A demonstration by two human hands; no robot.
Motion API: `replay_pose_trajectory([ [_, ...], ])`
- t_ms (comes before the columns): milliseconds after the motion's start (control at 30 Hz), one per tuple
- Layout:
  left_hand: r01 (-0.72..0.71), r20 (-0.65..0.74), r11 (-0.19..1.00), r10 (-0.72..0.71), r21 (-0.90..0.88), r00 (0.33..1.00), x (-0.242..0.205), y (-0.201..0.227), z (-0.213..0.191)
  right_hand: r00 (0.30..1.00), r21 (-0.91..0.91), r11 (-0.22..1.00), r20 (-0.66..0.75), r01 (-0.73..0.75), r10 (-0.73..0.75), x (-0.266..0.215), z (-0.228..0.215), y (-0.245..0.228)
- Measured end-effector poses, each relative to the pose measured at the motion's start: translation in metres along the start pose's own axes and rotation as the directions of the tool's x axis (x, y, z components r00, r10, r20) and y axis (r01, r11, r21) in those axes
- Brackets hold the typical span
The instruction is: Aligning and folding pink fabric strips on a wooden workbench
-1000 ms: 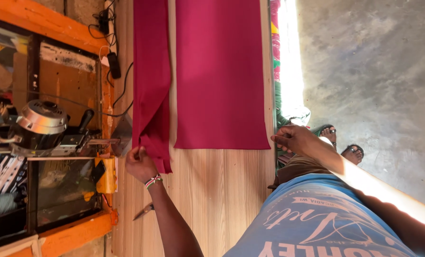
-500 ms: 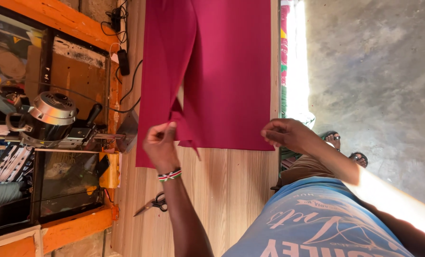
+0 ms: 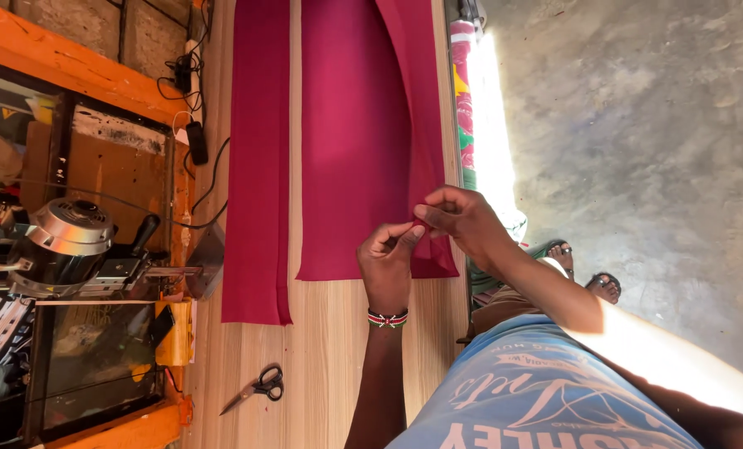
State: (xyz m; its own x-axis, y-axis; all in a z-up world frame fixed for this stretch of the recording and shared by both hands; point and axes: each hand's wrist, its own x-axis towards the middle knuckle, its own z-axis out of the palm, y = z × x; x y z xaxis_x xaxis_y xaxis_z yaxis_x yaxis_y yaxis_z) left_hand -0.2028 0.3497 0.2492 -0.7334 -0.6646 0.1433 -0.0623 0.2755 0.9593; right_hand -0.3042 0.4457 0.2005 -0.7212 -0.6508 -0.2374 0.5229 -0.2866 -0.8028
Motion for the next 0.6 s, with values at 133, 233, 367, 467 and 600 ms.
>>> replay_pose_trajectory([
  [133,0.093,-0.071,0.978,-0.108,-0.189,0.992,0.006,-0.020,-0.017,0.993,0.019,1.000,-0.114,0.011,-0.009,0.006,-0.033,0.026],
  [233,0.070,-0.170,0.979,-0.103,-0.190,0.980,0.012,-0.024,-0.046,0.978,-0.012,1.000,-0.208,-0.017,0.014,-0.001,-0.058,0.032],
  [367,0.008,-0.328,0.984,-0.067,-0.176,0.942,0.020,-0.028,-0.095,0.932,-0.249,0.957,-0.359,-0.147,0.050,-0.014,-0.102,0.053],
  [467,0.079,-0.466,0.964,-0.194,-0.255,0.863,0.028,-0.067,-0.135,0.927,-0.383,0.895,-0.365,-0.230,0.083,-0.042,-0.090,0.030],
  [600,0.131,-0.519,0.963,-0.238,-0.236,0.821,0.029,-0.095,-0.167,0.942,-0.515,0.819,-0.327,-0.251,0.083,-0.041,-0.109,0.062],
])
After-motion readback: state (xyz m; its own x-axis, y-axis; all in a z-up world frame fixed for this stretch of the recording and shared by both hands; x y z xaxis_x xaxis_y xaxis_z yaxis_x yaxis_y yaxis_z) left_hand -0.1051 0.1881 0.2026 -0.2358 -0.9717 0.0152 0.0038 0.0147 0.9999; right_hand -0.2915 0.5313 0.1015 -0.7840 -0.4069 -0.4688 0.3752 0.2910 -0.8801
